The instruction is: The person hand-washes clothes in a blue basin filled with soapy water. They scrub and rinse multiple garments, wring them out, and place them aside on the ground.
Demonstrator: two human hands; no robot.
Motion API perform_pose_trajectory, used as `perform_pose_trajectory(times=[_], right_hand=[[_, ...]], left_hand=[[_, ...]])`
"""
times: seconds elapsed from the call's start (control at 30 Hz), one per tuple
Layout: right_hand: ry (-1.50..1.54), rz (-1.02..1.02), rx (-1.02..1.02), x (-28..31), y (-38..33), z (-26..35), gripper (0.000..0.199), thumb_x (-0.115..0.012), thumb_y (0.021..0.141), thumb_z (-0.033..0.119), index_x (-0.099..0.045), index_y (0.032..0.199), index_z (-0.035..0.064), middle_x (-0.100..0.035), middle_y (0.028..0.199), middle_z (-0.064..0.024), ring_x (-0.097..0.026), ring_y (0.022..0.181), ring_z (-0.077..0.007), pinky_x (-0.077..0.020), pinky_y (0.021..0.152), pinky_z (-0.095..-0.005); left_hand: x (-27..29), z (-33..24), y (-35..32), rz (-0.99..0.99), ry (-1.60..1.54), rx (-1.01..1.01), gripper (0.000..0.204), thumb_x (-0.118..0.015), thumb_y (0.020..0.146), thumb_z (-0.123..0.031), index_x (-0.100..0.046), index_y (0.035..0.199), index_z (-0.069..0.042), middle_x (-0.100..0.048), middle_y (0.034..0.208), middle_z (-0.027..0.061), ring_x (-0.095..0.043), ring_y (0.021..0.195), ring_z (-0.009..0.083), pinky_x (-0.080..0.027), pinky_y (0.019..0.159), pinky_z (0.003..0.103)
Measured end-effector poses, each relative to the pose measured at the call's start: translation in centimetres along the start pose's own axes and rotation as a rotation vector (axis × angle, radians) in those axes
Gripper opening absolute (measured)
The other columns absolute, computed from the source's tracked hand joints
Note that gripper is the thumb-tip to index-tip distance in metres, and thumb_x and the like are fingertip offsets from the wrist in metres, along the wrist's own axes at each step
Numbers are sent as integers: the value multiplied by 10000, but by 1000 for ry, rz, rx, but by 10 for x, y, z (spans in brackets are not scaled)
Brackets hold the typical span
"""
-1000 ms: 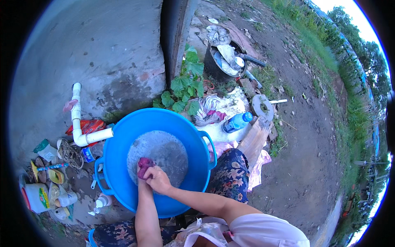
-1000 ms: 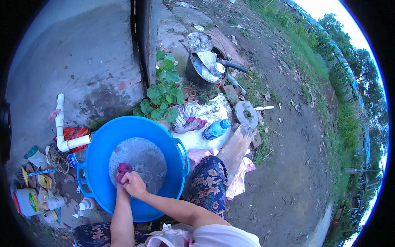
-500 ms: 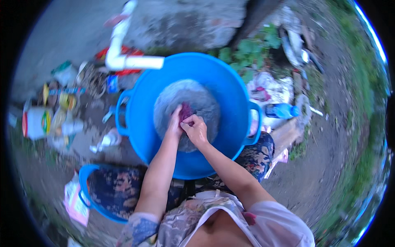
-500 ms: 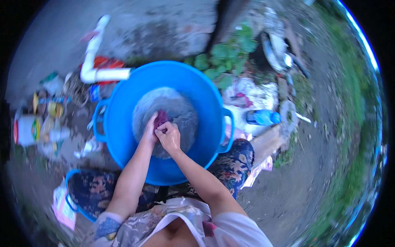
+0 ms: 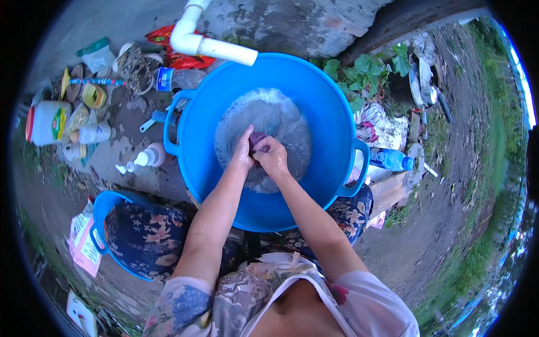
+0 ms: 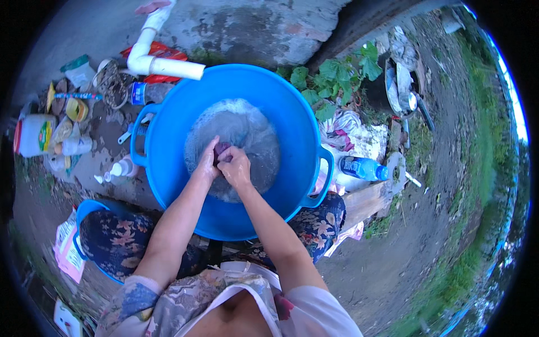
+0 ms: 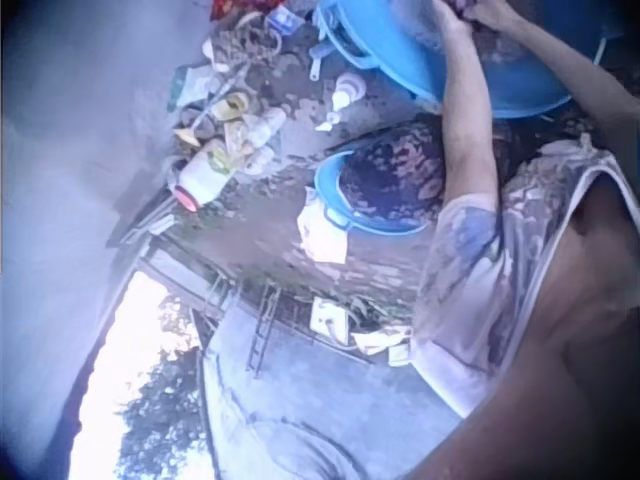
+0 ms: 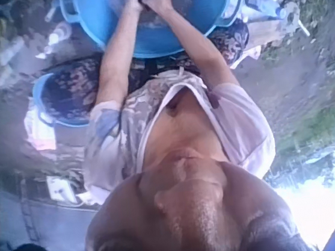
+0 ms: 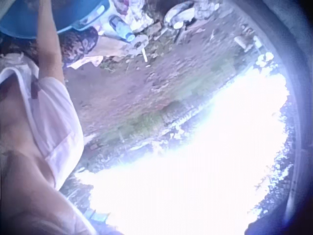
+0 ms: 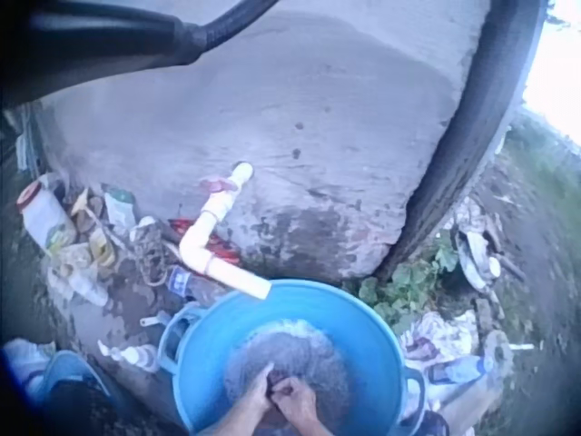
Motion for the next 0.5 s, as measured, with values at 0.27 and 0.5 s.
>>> perform_pose_trajectory(times=[0.27, 0.5], right_hand=[[1169, 95, -384, 62, 25, 32, 651, -441, 885, 627, -554, 1198, 68, -601, 1155, -125, -564, 1045, -293, -444, 932, -441], [1067, 222, -499, 64, -13, 54, 706, -366, 842, 743, -544, 1184, 151, -549, 1218, -86, -526, 1114, -261, -427, 947, -433]], left_hand=[[-103, 37, -107, -42, 1136, -1464, 408, -577, 849, -203, -563, 1240, -87, -519, 1283, 170, -513, 1179, 303, -409, 992, 356], [-114, 14, -110, 150, 1365, -1524, 360, -688, 784, -294, -611, 1076, -99, -578, 1113, 124, -572, 1014, 298, -481, 835, 384]])
Point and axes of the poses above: each hand's wrist, its own y-axis towards the middle knuckle, its own x-axis out of the back of the hand, z = x × y, the point moved 2 cm from there along y, towards the middle knuckle
